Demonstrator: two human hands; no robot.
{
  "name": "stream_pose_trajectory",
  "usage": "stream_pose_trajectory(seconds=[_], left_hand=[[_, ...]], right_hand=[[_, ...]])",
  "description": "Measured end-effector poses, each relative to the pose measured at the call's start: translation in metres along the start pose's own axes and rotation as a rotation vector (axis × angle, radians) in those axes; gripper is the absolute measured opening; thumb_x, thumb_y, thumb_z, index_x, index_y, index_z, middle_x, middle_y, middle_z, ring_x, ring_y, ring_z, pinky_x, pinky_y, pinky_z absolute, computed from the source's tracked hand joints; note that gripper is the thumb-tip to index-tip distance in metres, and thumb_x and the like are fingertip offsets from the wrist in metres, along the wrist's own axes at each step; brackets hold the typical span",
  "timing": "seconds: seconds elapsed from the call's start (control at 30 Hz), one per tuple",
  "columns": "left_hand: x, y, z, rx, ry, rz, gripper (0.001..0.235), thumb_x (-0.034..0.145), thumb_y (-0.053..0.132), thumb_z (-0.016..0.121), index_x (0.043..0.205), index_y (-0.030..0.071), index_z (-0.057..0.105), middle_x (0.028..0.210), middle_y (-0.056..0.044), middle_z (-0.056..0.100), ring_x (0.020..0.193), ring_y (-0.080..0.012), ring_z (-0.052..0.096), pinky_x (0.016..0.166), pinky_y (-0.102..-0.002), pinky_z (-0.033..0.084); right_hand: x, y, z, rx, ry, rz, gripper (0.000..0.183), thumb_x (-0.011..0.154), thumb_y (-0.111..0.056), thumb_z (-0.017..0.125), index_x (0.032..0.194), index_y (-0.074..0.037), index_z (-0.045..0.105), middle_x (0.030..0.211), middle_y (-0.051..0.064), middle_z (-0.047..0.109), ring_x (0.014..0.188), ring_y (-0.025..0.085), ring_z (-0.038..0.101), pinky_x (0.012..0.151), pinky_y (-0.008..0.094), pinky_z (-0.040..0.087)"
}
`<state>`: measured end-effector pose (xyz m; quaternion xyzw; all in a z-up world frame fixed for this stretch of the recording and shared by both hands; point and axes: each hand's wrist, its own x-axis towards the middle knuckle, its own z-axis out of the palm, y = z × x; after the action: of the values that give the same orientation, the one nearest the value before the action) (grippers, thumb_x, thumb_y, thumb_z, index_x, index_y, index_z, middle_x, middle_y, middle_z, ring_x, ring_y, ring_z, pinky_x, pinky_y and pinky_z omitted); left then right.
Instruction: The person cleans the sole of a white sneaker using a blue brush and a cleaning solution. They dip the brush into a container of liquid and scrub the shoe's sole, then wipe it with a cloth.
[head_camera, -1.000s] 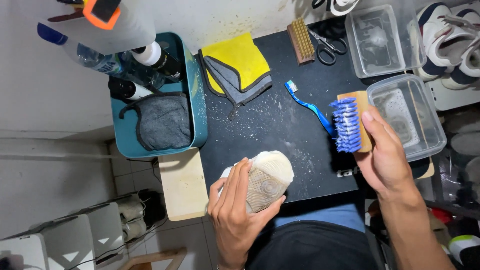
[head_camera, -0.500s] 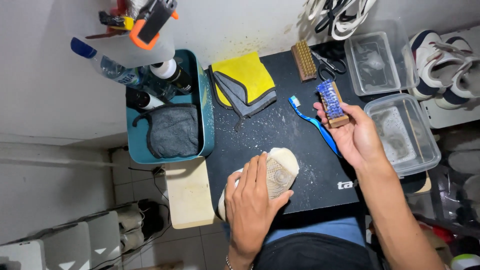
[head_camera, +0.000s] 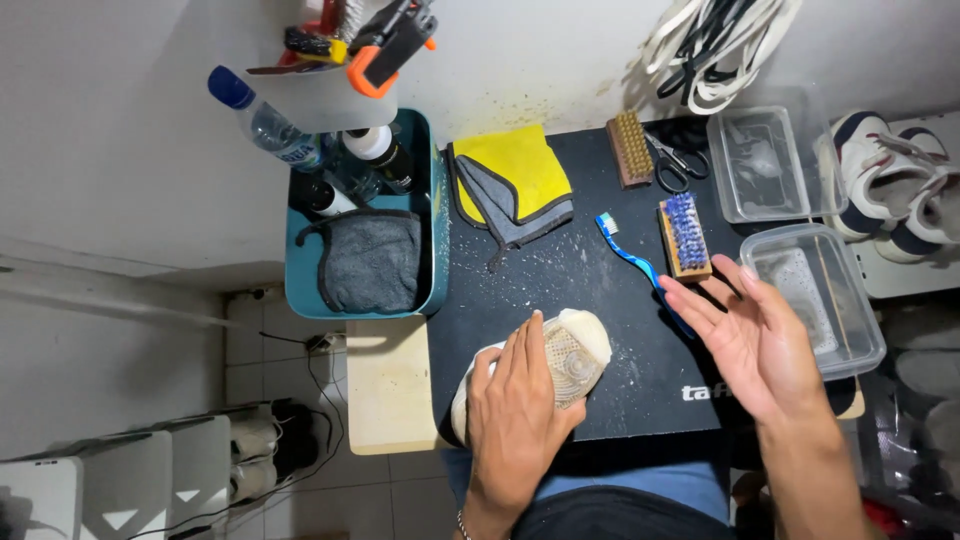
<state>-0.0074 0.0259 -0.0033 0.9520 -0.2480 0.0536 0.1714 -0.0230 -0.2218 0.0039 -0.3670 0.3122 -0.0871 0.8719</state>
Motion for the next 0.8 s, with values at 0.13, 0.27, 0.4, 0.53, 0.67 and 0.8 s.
stream_pose_trajectory(seconds=[0.13,0.27,0.4,0.53,0.67,0.8], left_hand=[[0.0,0.002,-0.005,-0.042,-0.009,-0.016,0.103,0.056,0.043,0.097,0.137,0.0,0.051,0.132,-0.012,0.066,0.123,-0.0216,0.062,0.099,-0.036,0.042],[-0.001,0.0,-0.005,-0.083,-0.027,-0.031,0.099,0.056,0.043,0.098,0.134,0.002,0.051,0.134,-0.015,0.065,0.128,-0.0246,0.06,0.1,-0.037,0.042],[-0.003,0.0,-0.005,-0.096,-0.019,-0.034,0.101,0.053,0.04,0.1,0.133,0.003,0.05,0.128,-0.012,0.067,0.125,-0.0239,0.061,0.098,-0.036,0.042],[-0.019,-0.007,0.013,-0.172,0.006,0.1,0.067,0.088,0.026,0.063,0.14,-0.013,0.046,0.134,-0.025,0.061,0.124,-0.0356,0.058,0.104,-0.044,0.039],[-0.017,-0.004,0.024,0.105,-0.13,-0.011,0.057,0.082,0.065,0.078,0.066,0.011,0.071,0.059,-0.008,0.062,0.06,-0.0283,0.061,0.079,-0.045,0.046],[-0.004,-0.001,0.002,0.047,-0.015,0.027,0.074,0.054,0.053,0.101,0.093,0.007,0.058,0.072,-0.004,0.064,0.072,-0.0222,0.064,0.089,-0.039,0.045]], right_hand=[[-0.022,0.001,0.013,-0.103,0.099,-0.059,0.033,0.101,-0.024,0.05,0.129,-0.005,0.054,0.135,0.023,0.056,0.136,0.051,0.059,0.117,0.052,0.05],[-0.049,0.011,0.039,-0.735,0.073,-0.555,0.056,0.101,-0.005,0.048,0.154,0.006,0.032,0.156,0.024,0.039,0.127,0.036,0.057,0.108,0.04,0.044],[-0.061,0.021,0.079,-0.855,-0.038,-0.728,0.021,0.103,-0.006,0.058,0.117,0.006,0.066,0.104,0.018,0.071,0.095,0.024,0.074,0.084,0.03,0.061],[-0.033,0.027,0.153,-1.112,-0.364,-0.799,0.015,0.098,-0.011,0.062,0.108,-0.006,0.073,0.095,0.006,0.078,0.086,0.012,0.078,0.082,0.024,0.056],[0.022,0.065,0.22,-1.442,-0.759,-1.003,0.019,0.096,-0.017,0.064,0.113,-0.012,0.07,0.094,0.004,0.075,0.081,0.025,0.061,0.067,0.041,0.047],[0.092,0.119,0.263,-1.944,-0.873,-1.246,0.054,0.087,-0.039,0.076,0.132,-0.011,0.067,0.113,0.012,0.076,0.099,0.034,0.063,0.081,0.05,0.037]])
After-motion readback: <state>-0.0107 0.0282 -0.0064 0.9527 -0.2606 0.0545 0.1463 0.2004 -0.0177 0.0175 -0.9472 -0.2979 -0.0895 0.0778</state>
